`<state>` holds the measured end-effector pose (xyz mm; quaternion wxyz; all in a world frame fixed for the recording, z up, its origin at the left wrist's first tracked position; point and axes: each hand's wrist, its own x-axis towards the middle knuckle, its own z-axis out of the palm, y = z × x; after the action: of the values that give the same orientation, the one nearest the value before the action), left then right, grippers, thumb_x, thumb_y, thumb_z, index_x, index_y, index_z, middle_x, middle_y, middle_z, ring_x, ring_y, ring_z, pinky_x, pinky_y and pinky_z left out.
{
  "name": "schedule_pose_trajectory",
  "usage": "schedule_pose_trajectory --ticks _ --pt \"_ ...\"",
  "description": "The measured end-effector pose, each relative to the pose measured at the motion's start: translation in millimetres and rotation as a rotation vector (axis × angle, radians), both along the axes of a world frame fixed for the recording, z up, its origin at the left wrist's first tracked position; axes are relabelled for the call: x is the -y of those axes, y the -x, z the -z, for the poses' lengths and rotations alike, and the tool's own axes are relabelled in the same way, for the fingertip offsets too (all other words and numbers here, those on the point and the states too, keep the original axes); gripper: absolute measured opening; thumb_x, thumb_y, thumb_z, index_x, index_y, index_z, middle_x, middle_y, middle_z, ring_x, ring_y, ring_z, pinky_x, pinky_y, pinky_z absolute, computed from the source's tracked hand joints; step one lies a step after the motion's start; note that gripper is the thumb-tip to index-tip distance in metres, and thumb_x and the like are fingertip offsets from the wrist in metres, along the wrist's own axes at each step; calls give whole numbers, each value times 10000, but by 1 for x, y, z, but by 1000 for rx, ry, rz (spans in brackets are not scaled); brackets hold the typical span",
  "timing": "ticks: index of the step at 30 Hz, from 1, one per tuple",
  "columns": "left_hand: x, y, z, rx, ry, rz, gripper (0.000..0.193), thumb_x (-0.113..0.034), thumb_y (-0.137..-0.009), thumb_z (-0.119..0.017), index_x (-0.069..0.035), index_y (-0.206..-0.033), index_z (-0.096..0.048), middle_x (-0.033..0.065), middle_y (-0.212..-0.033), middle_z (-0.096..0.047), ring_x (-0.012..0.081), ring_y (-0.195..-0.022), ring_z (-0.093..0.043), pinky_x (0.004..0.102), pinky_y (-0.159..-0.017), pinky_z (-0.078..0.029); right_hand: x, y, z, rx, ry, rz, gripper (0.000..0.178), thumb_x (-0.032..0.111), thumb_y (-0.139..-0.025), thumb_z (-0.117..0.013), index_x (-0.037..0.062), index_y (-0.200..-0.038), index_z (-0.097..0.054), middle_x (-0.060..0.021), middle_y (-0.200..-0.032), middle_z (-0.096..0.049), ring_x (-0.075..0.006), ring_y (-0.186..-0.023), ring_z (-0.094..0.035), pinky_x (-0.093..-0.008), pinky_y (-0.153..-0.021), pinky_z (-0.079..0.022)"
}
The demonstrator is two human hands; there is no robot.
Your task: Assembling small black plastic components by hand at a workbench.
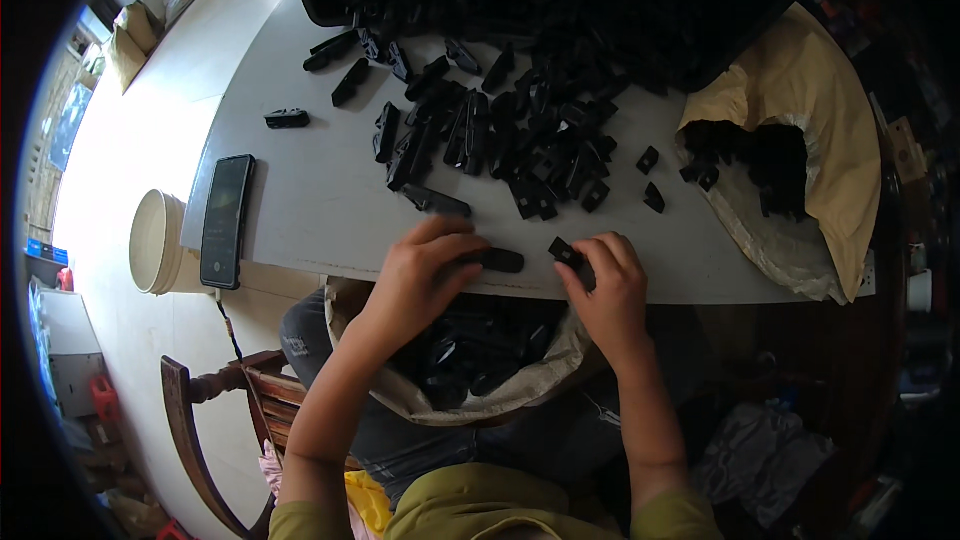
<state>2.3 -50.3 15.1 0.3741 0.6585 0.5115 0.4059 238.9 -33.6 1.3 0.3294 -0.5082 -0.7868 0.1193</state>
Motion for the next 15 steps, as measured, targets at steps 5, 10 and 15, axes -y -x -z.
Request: schedule_pose_trajectory --ticks 5,10,15 --pt "1 -18 -12 -528 -172 89 289 -143 -765 -726 -67 -1035 -656 111 -940 -571 304 -850 -578 382 -722 -496 -1 0 0 27 -13 18 218 56 -744 -747 3 -908 -613 -92 -884 -584 -257 -796 -588 -359 -709 -485" --pt "1 -19 -6 -562 -256 164 272 -119 -766 -709 -65 -997 -575 105 -984 -560 305 -896 -566 399 -773 -489 0 1 -8 -159 137 -74 258 36 -726 -762 6 -951 -640 -102 -890 -614 -238 -781 -617 -339 -684 -508" --pt "-4 -9 -5 -241 -181 200 285 -8 -743 -704 -34 -1006 -596 116 -965 -596 322 -914 -584 392 -796 -494 -7 7 -9 -154 169 -277 289 8 -691 -784 -11 -958 -673 -100 -879 -641 -216 -758 -640 -301 -657 -522"
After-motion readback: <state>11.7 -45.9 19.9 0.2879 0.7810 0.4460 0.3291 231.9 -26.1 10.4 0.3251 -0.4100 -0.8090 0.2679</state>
